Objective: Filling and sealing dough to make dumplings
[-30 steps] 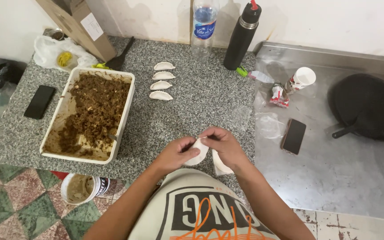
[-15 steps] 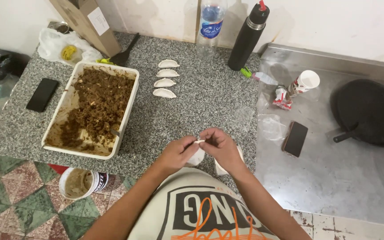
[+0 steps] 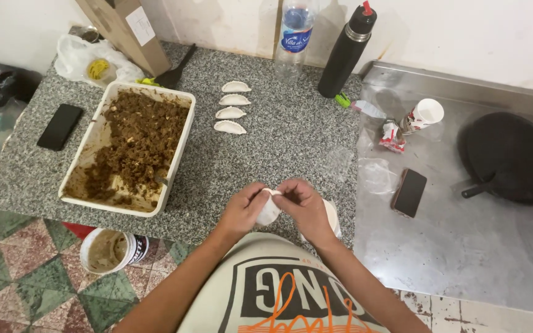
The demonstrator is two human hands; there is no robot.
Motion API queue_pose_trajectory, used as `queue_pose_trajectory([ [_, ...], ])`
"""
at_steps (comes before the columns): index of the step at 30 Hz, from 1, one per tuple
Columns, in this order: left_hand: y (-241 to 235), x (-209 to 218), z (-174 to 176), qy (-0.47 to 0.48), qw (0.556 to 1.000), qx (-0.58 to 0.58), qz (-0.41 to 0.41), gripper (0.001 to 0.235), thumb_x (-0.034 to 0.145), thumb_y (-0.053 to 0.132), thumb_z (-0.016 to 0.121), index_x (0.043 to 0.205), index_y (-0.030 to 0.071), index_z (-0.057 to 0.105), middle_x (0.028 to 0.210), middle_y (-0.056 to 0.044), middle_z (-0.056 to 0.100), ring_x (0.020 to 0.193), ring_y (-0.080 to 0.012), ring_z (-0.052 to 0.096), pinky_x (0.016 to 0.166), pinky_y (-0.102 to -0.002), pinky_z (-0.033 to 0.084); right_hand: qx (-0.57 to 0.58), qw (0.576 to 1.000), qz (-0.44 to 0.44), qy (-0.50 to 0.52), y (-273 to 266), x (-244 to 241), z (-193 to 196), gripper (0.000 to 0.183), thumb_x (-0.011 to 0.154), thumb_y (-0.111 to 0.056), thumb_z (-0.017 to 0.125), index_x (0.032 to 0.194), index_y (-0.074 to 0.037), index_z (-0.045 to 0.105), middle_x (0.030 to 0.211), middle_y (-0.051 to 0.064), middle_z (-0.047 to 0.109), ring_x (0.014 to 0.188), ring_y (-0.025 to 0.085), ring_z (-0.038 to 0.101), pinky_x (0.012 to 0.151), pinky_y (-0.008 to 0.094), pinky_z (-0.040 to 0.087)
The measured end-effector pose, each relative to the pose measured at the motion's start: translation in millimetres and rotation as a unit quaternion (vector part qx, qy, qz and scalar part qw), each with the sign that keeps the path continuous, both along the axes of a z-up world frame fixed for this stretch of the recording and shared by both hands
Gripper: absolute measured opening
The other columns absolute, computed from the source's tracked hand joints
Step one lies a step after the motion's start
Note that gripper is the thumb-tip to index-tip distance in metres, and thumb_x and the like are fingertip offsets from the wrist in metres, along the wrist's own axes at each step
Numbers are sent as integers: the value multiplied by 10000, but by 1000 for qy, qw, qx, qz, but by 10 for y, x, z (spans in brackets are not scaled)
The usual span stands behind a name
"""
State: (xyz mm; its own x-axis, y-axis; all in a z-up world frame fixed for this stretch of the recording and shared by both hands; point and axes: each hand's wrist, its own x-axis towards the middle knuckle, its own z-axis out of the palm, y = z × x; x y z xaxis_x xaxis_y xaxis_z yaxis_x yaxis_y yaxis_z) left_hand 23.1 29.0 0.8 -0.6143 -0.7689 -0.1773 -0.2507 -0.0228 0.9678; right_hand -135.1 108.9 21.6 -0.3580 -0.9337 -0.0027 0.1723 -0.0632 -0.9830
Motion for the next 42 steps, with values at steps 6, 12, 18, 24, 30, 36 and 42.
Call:
queue_pose_trajectory([
  [6,85,53,216,-5,1000,-27,12,277,1017,313,560,1109,113,727,909,-237,715,903,-384,712,826,-499,543,3,998,23,-56,-3,34,-343,165,808,60,808,924,13,701,876,91,679,860,157,642,796,306,526],
  [12,218,78,501,15,999,-13,33,298,1023,324,534,1113,102,711,841,-228,695,794,-319,672,754,-469,539,20,1000,-7,-5,-40,78,-21,303,795,40,806,1042,-32,645,820,49,618,800,145,610,748,298,490],
  [18,30,109,90,10,998,-39,53,322,1058,308,480,1155,59,660,869,-275,679,802,-373,659,755,-500,524,33,999,19,-34,-12,171,-123,157,879,-66,787,1006,-18,710,858,64,678,847,128,611,769,285,506],
  [24,148,135,323,32,997,-3,75,276,1031,310,547,1097,100,714,795,-171,690,754,-229,621,704,-397,535,26,998,14,-55,-98,88,-539,178,771,53,812,875,-27,692,802,69,675,778,155,618,718,289,487],
  [30,89,160,114,66,995,19,75,300,1050,308,514,1103,61,677,797,-136,662,765,-220,590,694,-373,526,51,999,1,10,-142,120,-152,284,783,40,796,1012,-26,643,791,55,617,753,166,596,703,314,479],
  [36,35,281,243,11,993,26,119,329,1043,344,538,1173,74,674,828,-192,699,752,-254,631,678,-417,524,54,997,45,26,-199,260,-324,135,847,38,789,943,-21,714,789,64,680,787,136,611,748,291,506],
  [42,-167,423,-339,35,988,69,135,346,1049,383,519,1139,95,688,838,-139,681,772,-227,597,689,-377,511,72,997,33,15,-332,377,-358,188,828,26,796,908,-42,640,742,51,621,716,134,579,676,306,480],
])
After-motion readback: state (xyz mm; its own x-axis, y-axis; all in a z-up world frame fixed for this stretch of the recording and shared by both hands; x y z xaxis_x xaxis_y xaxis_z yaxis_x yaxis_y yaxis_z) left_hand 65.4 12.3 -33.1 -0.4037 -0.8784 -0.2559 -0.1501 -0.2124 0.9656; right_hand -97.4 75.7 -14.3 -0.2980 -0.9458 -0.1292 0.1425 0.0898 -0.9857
